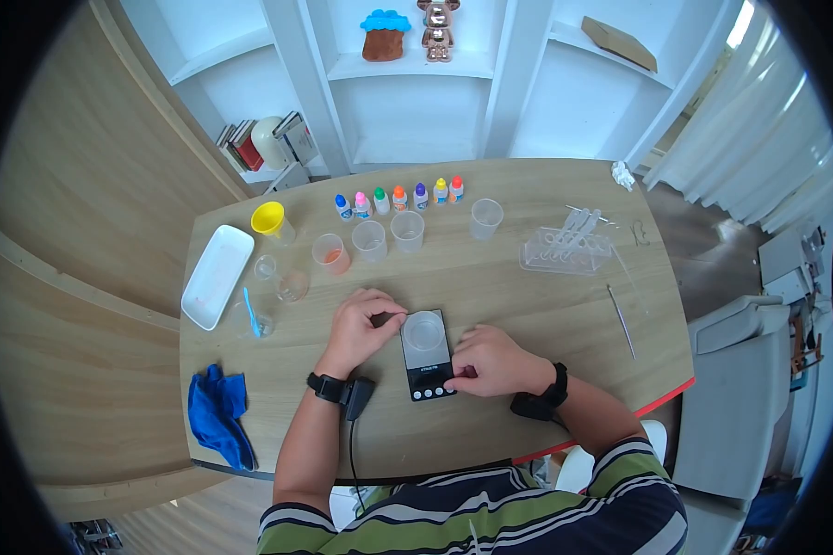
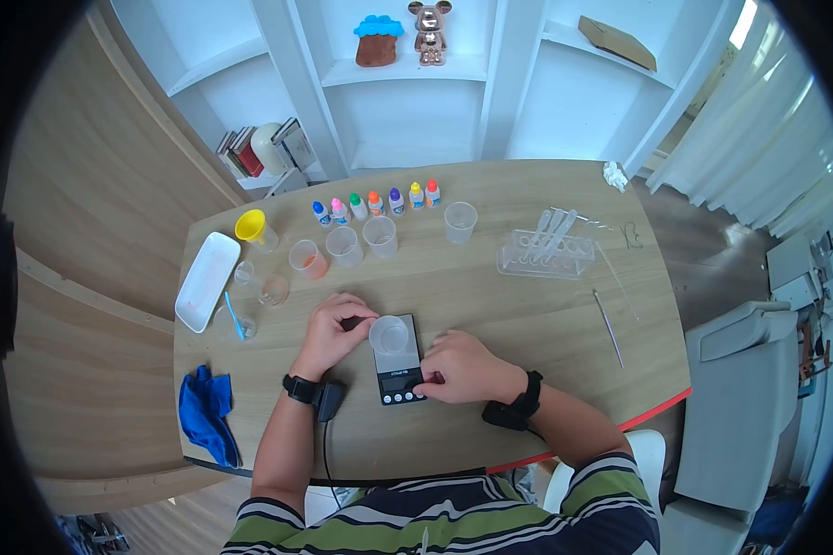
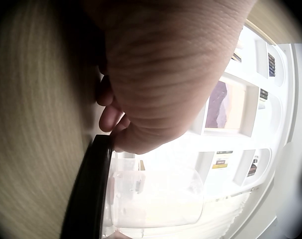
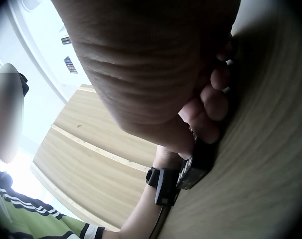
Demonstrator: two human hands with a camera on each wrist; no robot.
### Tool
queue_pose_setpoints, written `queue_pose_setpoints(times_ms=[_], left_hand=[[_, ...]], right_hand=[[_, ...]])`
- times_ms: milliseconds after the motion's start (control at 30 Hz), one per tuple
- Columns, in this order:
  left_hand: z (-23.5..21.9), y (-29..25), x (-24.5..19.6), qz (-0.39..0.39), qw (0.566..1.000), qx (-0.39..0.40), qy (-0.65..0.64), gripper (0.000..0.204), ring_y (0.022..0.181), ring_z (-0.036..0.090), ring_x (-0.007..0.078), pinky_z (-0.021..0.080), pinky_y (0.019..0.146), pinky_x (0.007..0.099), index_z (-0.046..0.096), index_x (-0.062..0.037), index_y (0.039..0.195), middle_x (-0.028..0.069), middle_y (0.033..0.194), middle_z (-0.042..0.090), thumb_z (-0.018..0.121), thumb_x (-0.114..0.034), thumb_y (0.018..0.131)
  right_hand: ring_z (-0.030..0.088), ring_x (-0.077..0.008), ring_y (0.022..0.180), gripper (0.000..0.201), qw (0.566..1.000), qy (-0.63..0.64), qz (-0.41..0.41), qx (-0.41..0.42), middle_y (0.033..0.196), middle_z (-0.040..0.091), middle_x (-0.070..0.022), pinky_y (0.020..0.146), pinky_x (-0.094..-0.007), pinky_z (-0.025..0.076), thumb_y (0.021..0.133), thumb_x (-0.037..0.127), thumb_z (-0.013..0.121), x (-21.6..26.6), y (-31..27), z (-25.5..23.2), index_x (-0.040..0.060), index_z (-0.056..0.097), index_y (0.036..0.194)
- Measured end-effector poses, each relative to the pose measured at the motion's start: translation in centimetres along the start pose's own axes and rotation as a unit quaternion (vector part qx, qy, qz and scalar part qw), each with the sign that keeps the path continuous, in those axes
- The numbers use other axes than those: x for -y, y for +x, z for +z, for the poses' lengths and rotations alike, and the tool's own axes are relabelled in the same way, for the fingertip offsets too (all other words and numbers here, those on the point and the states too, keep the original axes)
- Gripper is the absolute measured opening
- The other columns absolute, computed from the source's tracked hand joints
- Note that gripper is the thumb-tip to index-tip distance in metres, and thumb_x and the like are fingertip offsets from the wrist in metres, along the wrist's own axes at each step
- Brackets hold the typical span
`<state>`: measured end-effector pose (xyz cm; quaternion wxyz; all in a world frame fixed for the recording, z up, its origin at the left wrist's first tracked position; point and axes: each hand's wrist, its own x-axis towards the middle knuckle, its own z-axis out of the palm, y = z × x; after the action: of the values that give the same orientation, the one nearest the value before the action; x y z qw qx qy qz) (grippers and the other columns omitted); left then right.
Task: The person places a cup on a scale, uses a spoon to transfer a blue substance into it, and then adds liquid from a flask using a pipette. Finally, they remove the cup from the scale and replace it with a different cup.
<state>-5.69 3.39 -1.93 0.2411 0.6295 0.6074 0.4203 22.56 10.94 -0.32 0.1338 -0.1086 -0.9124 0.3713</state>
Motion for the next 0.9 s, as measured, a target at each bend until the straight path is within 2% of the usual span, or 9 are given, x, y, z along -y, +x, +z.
queue_pose_setpoints(times_ms=[900], left_hand=[[0.03, 0.00, -0.13, -0.002, 1.000, -0.004, 0.004, 0.011, 0.092, 0.070, 0.0253, 0.055, 0.082, 0.0374, 0.085, -0.0087, 0.096, 0.0053, 0.096, 0.078, 0.086, -0.009, 0.084]], right_hand=[[0.061, -0.0266, 0.072, 0.031, 1.000, 0.004, 0.008, 0.005, 0.066, 0.063, -0.0016, 0.075, -0.0417, 0.047, 0.084, 0.027, 0.089, 0.18, 0.05, -0.23, 0.0126, 0.067, 0.069]])
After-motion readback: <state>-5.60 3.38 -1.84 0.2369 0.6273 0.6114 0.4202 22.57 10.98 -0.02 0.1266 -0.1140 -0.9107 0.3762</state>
